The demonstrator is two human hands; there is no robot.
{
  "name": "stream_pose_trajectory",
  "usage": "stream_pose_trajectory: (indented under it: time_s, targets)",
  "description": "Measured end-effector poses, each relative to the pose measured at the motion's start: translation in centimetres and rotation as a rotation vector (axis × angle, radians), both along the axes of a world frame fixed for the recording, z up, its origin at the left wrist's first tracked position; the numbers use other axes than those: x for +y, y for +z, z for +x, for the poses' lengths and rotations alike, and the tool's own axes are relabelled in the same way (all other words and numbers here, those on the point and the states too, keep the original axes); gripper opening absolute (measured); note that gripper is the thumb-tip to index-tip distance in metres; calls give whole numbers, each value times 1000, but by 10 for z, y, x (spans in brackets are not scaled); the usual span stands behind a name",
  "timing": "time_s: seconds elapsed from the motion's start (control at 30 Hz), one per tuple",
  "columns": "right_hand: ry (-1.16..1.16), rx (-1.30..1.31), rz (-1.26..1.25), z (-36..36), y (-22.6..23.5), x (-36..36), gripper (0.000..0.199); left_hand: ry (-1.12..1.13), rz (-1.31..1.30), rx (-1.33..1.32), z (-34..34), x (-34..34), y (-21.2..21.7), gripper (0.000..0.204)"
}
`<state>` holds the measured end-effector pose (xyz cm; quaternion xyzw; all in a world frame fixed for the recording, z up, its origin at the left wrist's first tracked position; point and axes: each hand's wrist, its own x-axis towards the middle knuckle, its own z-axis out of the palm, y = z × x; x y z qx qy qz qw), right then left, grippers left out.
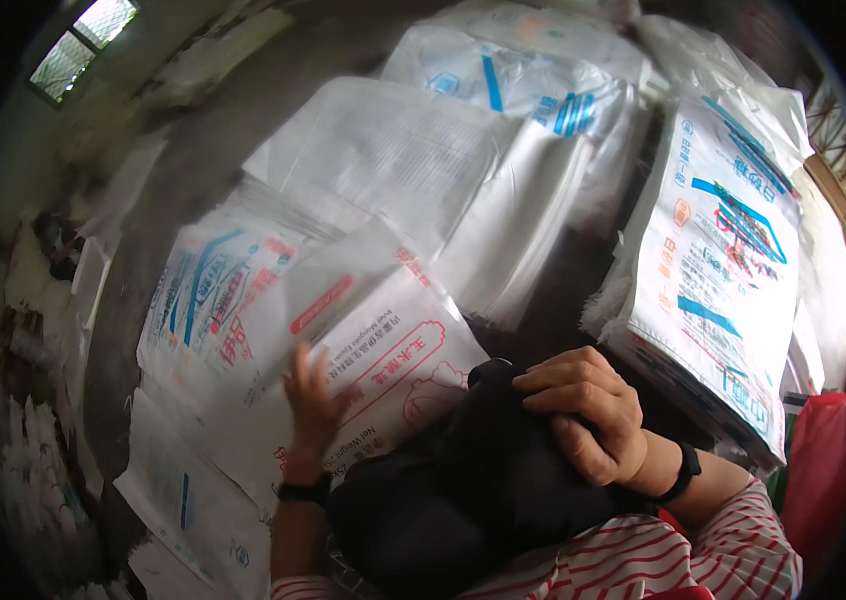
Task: Sorting and stacking large printed plastic bags in a warehouse manufacturing facility.
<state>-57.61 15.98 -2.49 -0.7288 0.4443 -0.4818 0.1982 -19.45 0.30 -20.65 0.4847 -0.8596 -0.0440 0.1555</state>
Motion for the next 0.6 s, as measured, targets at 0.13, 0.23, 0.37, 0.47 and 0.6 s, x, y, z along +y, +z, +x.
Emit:
stream_pose_trajectory:
  time_s: [0.13, 0.23, 0.37, 0.47, 0.6]
  targets:
    - [2, -18, 11, -8, -2, -3, 24, -205, 83, -59, 4, 78, -62, 65]
    - [18, -19, 21, -5, -2, -6, 25, -319, -188, -330, 34, 113, -123, 53]
    - [23, -3, 23, -2, -2, -5, 25, -117, -321, -404, 35, 128, -131, 44]
    - [13, 23, 29, 0, -3, -3, 24, -41, -126, -278, 26, 111, -108, 38]
    - [4, 13, 50, 8, -3, -2, 23, 31, 634, -161, -5, 79, -4, 27]
